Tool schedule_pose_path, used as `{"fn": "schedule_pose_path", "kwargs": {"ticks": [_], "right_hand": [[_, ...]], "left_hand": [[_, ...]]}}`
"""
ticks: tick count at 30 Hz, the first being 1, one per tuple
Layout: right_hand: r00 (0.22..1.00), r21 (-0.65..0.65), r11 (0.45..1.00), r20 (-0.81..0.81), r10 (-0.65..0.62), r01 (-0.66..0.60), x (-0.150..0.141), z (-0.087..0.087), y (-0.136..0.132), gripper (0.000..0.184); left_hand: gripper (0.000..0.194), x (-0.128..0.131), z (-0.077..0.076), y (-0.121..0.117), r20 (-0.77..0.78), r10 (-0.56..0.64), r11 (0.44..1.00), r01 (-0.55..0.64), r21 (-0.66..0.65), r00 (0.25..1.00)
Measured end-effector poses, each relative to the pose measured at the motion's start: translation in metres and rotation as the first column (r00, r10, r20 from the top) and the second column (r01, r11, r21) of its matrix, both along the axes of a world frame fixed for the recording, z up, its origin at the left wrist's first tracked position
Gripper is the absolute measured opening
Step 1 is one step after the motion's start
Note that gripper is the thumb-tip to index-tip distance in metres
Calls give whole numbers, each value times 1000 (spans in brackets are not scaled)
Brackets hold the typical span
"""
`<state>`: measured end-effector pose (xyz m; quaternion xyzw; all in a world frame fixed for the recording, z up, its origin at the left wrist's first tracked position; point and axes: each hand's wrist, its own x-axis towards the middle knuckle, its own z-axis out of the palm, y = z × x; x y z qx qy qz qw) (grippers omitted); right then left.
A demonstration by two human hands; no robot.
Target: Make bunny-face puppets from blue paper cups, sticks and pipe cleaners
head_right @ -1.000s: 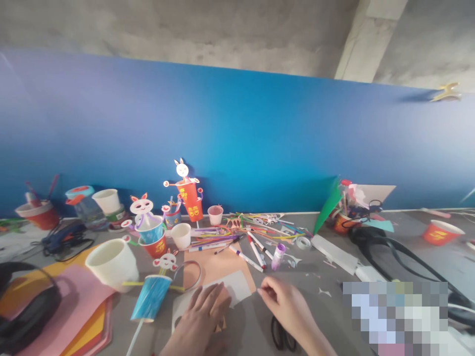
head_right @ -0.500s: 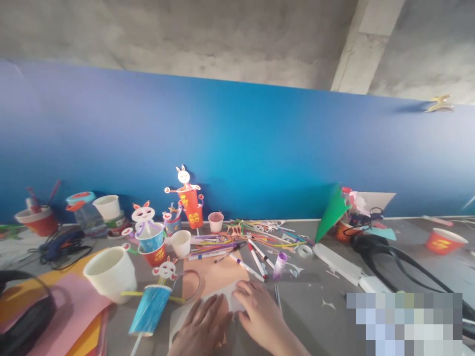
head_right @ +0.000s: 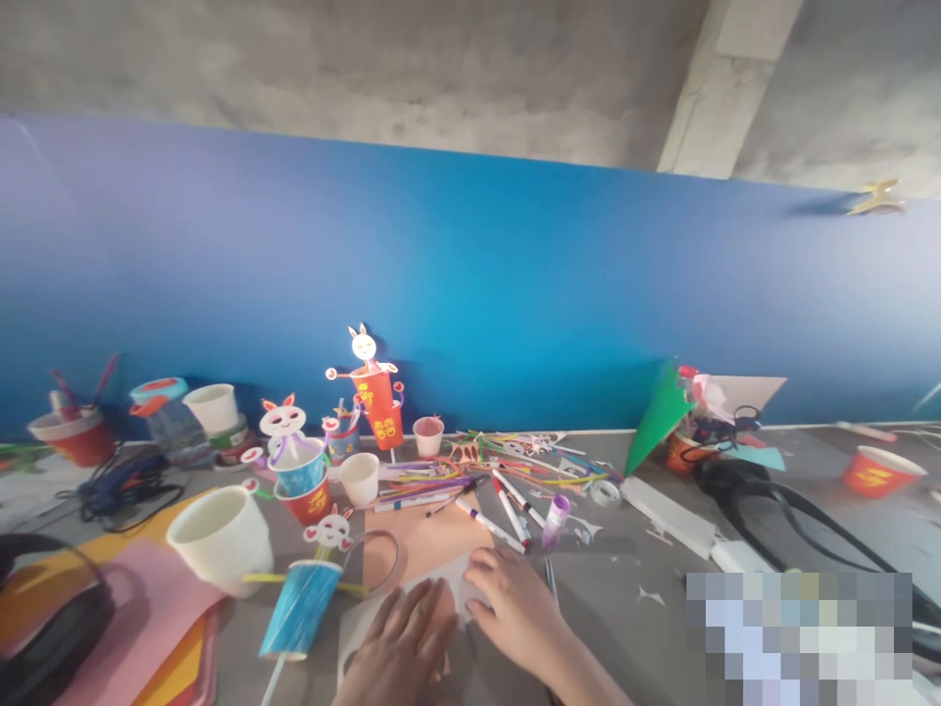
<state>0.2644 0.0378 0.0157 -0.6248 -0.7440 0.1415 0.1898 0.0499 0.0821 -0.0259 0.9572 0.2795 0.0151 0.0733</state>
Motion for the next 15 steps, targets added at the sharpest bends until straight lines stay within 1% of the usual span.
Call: {"fn": "schedule_pose_path", "kwargs": {"ticks": [2,5,7,10,15], "right_hand": [[1000,18,1000,-3,5,-5,-1,1,3,29],[1000,84,996,-23,19,-17,-3,1,15,31],[999,124,992,-29,16,-12,-4,0,28,31],[1000,150,989,-27,-4,8,-7,-1,54,30],[999,190,981,-31,-22,27,-17,3,92,38]], "left_hand": [[70,0,3,-1,-7,16,999,-16,-31,1000],[71,1,6,-4,-13,55,997,-56,-57,998],[70,3,7,-5,-14,75,995,-76,-69,997],[69,3,8,-6,-19,80,993,-81,-86,997],[68,4,6,-6,-16,84,993,-85,-79,996]]}}
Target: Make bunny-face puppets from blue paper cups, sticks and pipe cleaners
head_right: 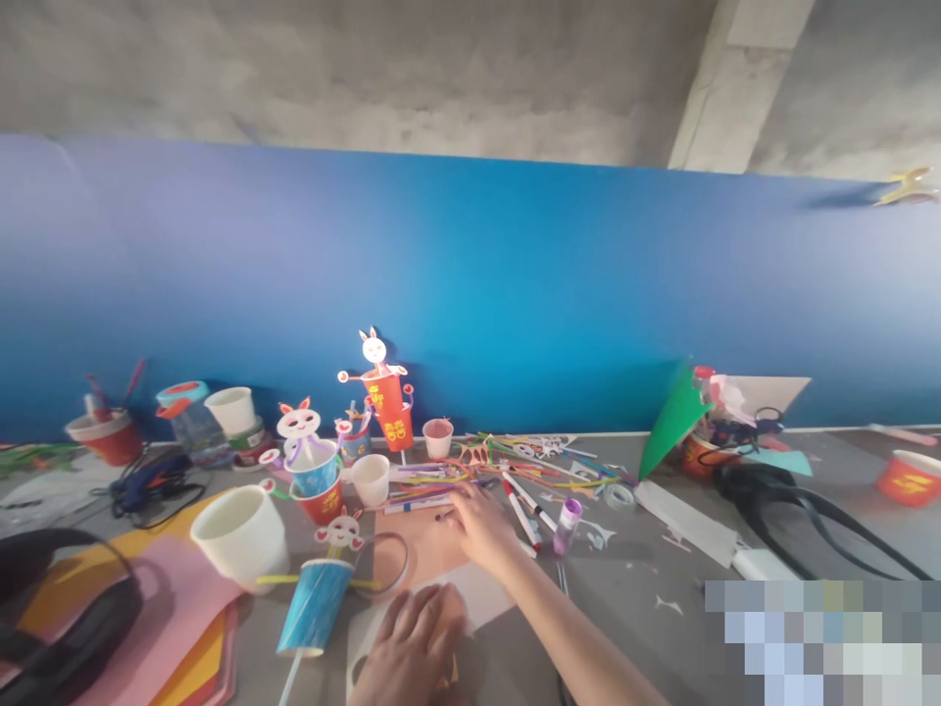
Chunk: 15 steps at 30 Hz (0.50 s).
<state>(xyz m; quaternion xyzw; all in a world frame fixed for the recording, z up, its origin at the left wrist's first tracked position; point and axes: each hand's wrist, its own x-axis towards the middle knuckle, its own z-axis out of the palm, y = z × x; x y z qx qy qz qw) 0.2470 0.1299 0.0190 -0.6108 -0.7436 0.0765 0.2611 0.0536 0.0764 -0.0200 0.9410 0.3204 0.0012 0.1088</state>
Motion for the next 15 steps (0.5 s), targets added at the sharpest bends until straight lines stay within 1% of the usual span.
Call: {"fn": "schedule_pose_path", "kwargs": {"ticks": [3,8,12,15], "right_hand": [[1000,5,999,2,32,-32,-14,5,17,37],[992,-37,992,32,121,-120,-48,12,35,18],[988,-60,990,73,133,-129,-69,13,36,17],[987,-87,992,119,104,-94,-69,13,30,16]], "left_hand": [[70,1,-2,0,3,2,1000,-2,13,1000],[73,1,-4,0,28,-21,998,19,63,999],[64,1,-8,1,22,-21,992,18,125,1000],[62,1,-13,2,61,-28,985,17,174,998]]}}
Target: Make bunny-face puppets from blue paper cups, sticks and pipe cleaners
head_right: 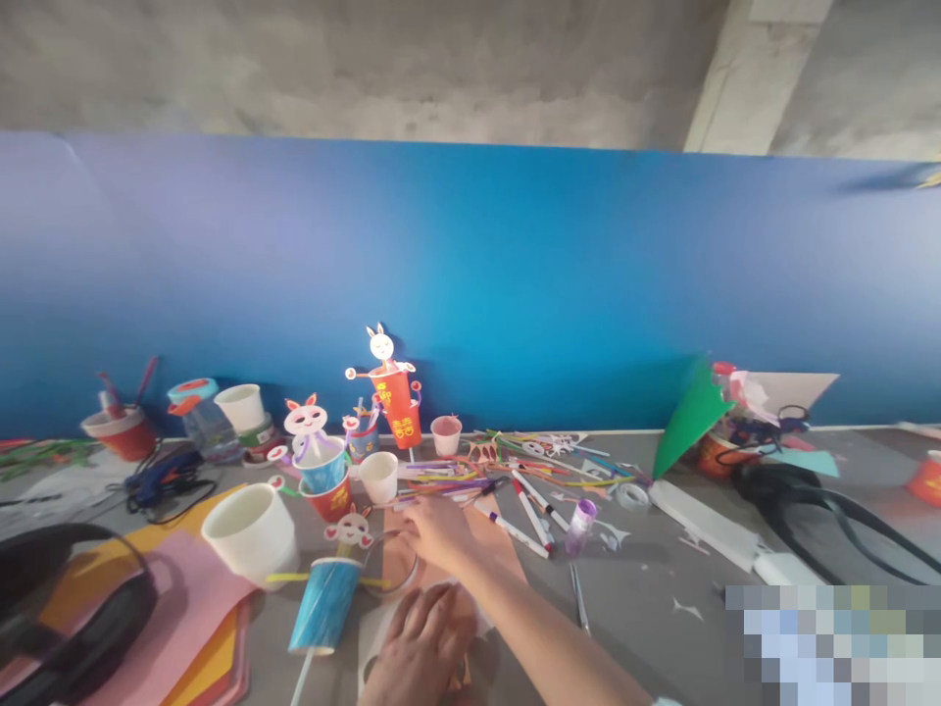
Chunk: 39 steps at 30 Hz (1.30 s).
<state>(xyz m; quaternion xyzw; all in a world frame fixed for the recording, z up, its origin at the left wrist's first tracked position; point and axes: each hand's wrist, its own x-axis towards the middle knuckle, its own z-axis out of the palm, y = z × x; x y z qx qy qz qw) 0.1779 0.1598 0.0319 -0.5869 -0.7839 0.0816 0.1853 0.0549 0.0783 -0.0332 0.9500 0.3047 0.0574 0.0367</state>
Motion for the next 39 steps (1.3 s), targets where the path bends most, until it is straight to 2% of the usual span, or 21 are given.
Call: {"fn": "schedule_pose_path", "kwargs": {"ticks": [4,8,11,18,23,26,30,33,36,39], "right_hand": [[983,-27,987,98,-152,156,31,7,-7,19],[916,-42,937,227,-330,348,76,14,-14,21],[883,-77,914,302,-359,398,98,13,-16,17],[899,-106,939,341,-276,328,102,5,-11,20],[895,-104,942,360,-264,320,95,3,-1,30],[899,-96,948,359,-253,305,94,1,5,31],[929,-83,968,313,-198,235,97,2,6,26],[953,-54,977,235,-189,207,100,9,1,18],[969,-29,975,115,-217,221,104,19,-9,19],[971,-38,971,-41,-236,235,103,28,-25,11]], "left_hand": [[73,0,-6,0,35,9,1000,-10,4,999],[71,0,-8,1,30,3,1000,-3,2,1000],[69,1,-9,2,26,3,1000,-3,8,1000],[68,1,-8,2,36,8,998,-10,57,999],[66,-1,-13,4,101,-29,981,9,192,994],[56,-2,-23,8,149,-63,947,12,321,987],[31,-1,-38,12,236,-84,862,-48,504,968],[24,-1,-40,13,268,-112,824,-61,563,957],[34,-1,-33,12,274,-128,851,-37,524,953],[47,-1,-20,9,379,-109,905,-66,421,919]]}}
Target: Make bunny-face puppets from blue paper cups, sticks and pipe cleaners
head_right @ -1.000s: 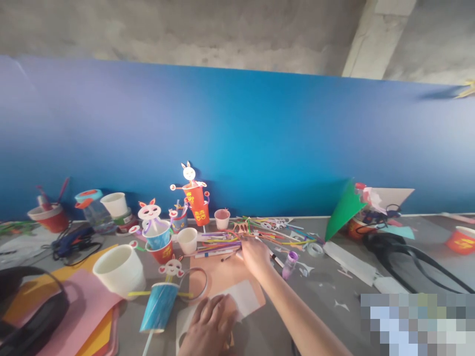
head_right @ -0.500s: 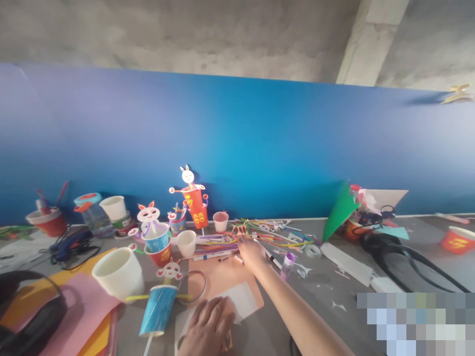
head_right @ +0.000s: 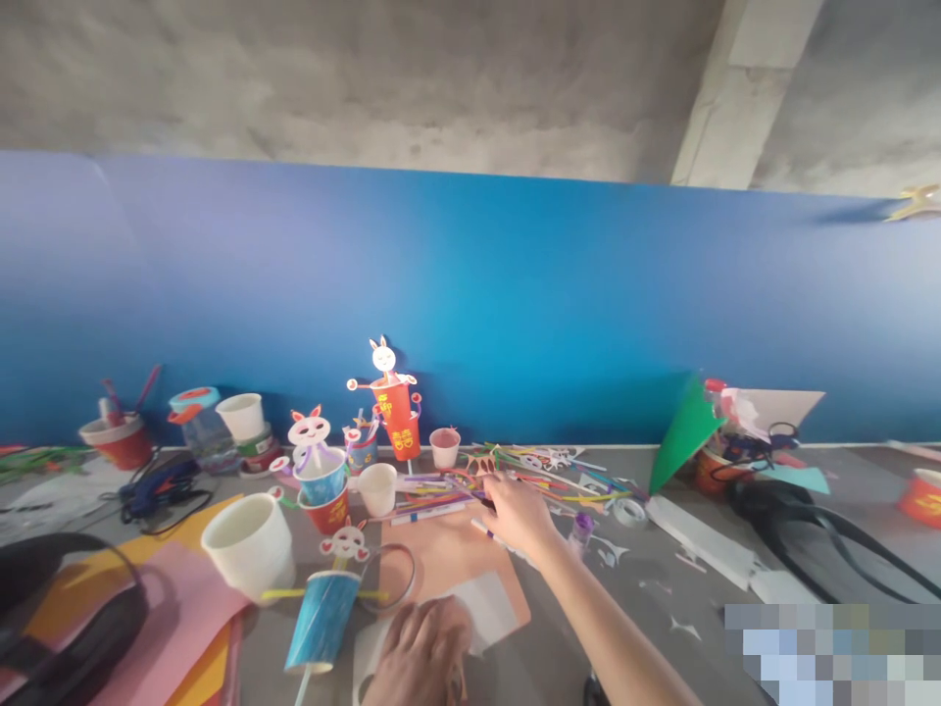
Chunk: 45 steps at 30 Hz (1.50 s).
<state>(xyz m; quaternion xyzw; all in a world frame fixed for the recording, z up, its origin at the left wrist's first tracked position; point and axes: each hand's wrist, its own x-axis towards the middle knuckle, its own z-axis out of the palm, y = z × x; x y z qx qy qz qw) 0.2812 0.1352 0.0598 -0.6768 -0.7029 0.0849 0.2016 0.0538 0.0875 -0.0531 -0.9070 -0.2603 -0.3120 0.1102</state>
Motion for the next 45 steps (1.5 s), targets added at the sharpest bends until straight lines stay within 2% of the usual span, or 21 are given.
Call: {"fn": "schedule_pose_path", "kwargs": {"ticks": [3,5,6,7,9,11,13,15,19,24,26,29,37,42,45], "right_hand": [[983,-29,998,-180,45,-51,-9,-2,-23,8],[945,-76,989,-313,100,-129,-18,-10,-42,12],[905,-98,979,-406,126,-180,-23,-15,-52,11],[824,-106,968,-550,134,-228,-28,-20,-61,11],[665,-104,955,-738,114,-279,-36,-28,-78,11],[549,-105,948,-832,81,-300,-40,-33,-90,11],[491,-107,942,-869,66,-317,-41,-35,-98,10],[479,-117,941,-876,52,-316,-40,-35,-102,9],[492,-136,942,-870,34,-305,-33,-34,-103,12],[390,-94,958,-921,19,-270,-25,-34,-90,39],[376,-88,964,-926,14,-252,-25,-32,-85,45],[376,-90,958,-926,19,-271,-30,-30,-81,44],[380,-136,948,-925,-17,-288,-39,-35,-88,45],[404,-148,944,-914,-17,-295,-38,-33,-94,43],[422,-143,948,-907,-11,-283,-41,-31,-96,41]], "left_hand": [[39,-1,12,-5,169,-41,985,68,-160,985],[31,-1,20,-9,306,-5,940,109,-324,952],[28,0,23,-12,363,43,902,119,-414,931],[26,0,25,-15,400,101,859,124,-497,911],[21,2,29,-20,405,184,773,123,-622,896],[11,4,32,-24,354,176,714,129,-688,918],[7,5,34,-25,309,95,677,166,-717,946],[9,6,38,-26,276,30,656,189,-731,961],[8,5,49,-24,220,46,695,127,-707,974],[14,3,60,-23,210,97,739,71,-670,973],[17,2,61,-23,225,109,752,68,-656,968],[22,1,60,-24,227,109,747,71,-661,968],[18,4,60,-29,226,64,749,102,-655,972],[16,6,63,-31,214,28,714,130,-688,976],[15,5,65,-31,200,23,716,124,-687,979]]}}
